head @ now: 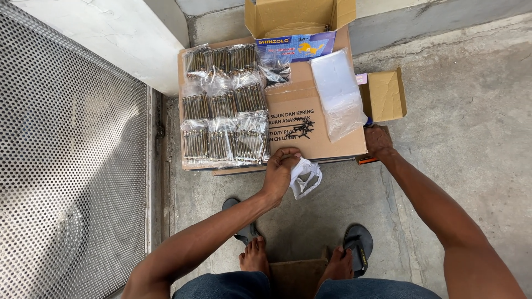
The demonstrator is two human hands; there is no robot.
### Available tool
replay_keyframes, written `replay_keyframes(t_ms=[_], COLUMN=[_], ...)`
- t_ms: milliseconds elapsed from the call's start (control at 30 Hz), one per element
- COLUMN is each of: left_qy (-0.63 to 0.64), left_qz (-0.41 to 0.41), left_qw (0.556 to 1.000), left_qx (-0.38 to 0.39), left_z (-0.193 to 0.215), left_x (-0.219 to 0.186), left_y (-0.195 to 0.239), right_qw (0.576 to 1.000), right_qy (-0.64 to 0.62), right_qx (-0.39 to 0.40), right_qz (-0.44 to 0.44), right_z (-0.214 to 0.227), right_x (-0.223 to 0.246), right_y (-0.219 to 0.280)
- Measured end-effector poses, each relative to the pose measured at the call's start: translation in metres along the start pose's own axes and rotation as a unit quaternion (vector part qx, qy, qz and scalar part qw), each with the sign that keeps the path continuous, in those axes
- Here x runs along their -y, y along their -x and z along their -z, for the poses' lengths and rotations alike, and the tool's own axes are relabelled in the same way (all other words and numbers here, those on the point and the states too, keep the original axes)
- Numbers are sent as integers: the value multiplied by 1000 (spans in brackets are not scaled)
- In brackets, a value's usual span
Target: The person sits on the floor and repeatedly wipes small metal parts with a white cloth. They pick up each part, wipe it, and place it into a small cardboard box next to a larger box containing packaged parts.
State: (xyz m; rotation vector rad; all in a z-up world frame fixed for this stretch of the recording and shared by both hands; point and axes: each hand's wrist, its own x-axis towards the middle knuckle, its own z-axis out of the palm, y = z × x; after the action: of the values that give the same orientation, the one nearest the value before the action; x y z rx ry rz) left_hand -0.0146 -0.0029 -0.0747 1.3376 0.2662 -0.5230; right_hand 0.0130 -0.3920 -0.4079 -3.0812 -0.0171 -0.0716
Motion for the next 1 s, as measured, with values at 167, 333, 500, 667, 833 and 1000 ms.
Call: replay_keyframes(t_ms=[167, 333, 500, 667, 833, 1000], left_qy=[7, 39, 121, 241, 281, 223], left_qz=[-4, -1, 17, 69, 74, 31], left_qw=[1000, 999, 993, 968, 955, 970], left_qx=[0, 2, 4, 31, 60, 90], left_z=[3, 5, -1, -5, -7, -15], left_x=[6, 11, -6, -5, -11, -18], left_y=[-1, -3, 3, -4, -7, 1], right_qw=[994, 959, 869, 810, 833, 813], right_qy=[-81, -224, -429, -557, -523, -564], right_qx=[-5, 58, -46, 50, 148, 128], right_qz=[-73, -164, -241, -176, -98, -72], right_z=[68, 150, 288, 419, 449, 415], right_x=[39, 28, 80, 181, 237, 238], right_y=[21, -8, -7, 7, 20, 18])
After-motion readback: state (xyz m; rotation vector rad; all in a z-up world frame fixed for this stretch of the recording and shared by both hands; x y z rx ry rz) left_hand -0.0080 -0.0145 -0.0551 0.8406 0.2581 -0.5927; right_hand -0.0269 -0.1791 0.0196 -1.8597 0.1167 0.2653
